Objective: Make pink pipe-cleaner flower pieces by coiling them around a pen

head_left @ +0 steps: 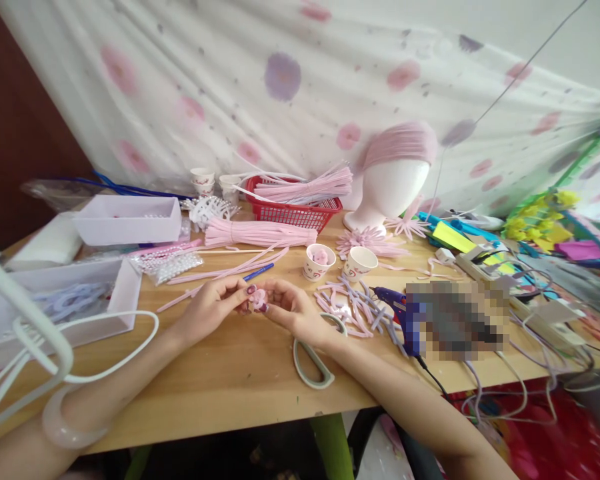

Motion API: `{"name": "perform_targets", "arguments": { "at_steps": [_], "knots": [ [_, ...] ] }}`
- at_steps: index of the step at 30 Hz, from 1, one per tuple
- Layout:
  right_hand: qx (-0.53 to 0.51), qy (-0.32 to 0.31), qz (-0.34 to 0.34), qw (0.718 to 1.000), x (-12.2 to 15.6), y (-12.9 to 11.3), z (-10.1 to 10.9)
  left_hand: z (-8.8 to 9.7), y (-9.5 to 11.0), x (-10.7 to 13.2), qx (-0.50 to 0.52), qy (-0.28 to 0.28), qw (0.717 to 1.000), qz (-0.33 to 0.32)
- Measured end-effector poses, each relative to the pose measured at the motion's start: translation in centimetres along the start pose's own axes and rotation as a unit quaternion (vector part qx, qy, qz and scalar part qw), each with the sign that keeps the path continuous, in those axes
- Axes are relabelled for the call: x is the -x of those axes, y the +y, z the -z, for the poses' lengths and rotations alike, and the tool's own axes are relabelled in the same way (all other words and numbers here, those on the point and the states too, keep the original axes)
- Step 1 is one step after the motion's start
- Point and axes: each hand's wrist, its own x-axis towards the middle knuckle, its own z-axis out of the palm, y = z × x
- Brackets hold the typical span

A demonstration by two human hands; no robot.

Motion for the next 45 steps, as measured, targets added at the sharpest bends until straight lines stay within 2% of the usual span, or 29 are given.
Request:
{"name": "perform_targets", "arguments": {
  "at_steps": [2, 5, 8, 12, 15, 18, 21, 23, 26, 30, 32, 36, 39, 41, 45],
  "knots": [
    [0.005, -0.003, 0.0, 1.0, 0.0, 0.0, 0.0, -0.1, -0.1, 0.1, -0.051, 0.024, 0.998, -0.023],
    [0.01, 0.032, -0.011, 0.999, -0.1, 0.2, 0.1, -0.2, 0.0, 0.3, -0.071, 0.042, 0.996, -0.031],
    [0.022, 0.08, -0.006, 0.997, -0.2, 0.3, 0.2, -0.4, 0.2, 0.3, -0.05, 0.033, 0.998, -0.017],
    [0.093, 0.107, 0.044, 0.989, -0.1, 0.4, 0.0, -0.9, 0.3, 0.3, -0.034, 0.0, 0.999, 0.012],
    [0.207, 0.141, 0.094, 0.964, 0.2, 0.6, -0.3, -1.1, 0.3, 0.2, -0.011, -0.005, 0.999, 0.044],
    [0.31, 0.162, 0.103, 0.931, 0.5, 0.7, -0.4, -1.1, 0.2, 0.1, -0.009, -0.002, 0.997, 0.078],
    [0.363, 0.171, 0.092, 0.911, 0.5, 0.8, -0.4, -1.0, 0.1, 0.1, -0.018, 0.001, 0.996, 0.087],
    [0.37, 0.168, 0.088, 0.909, 0.5, 0.7, -0.4, -0.8, 0.1, 0.1, -0.015, -0.005, 0.996, 0.084],
    [0.335, 0.156, 0.082, 0.926, 0.2, 0.3, -0.1, -0.6, 0.2, 0.0, 0.011, -0.027, 0.997, 0.066],
    [0.163, 0.127, 0.013, 0.978, -0.4, -0.4, 0.5, -0.6, 0.6, 0.1, 0.026, -0.054, 0.998, 0.018],
    [0.089, 0.105, -0.031, 0.99, -0.6, -0.7, 0.8, -0.6, 0.8, 0.2, -0.005, -0.056, 0.998, -0.013],
    [-0.03, 0.089, -0.11, 0.989, -0.8, -0.9, 1.0, -0.3, 1.2, 0.6, -0.09, -0.063, 0.993, -0.053],
    [-0.089, 0.084, -0.151, 0.981, -0.8, -0.9, 1.0, 0.0, 1.2, 0.7, -0.102, -0.096, 0.989, -0.047],
    [-0.099, 0.078, -0.154, 0.98, -0.8, -1.0, 1.0, 0.1, 1.0, 0.6, -0.076, -0.114, 0.99, -0.033],
    [-0.063, 0.054, -0.114, 0.99, -0.8, -1.2, 0.8, -0.1, 0.6, 0.3, 0.019, -0.123, 0.992, 0.001]
  ]
}}
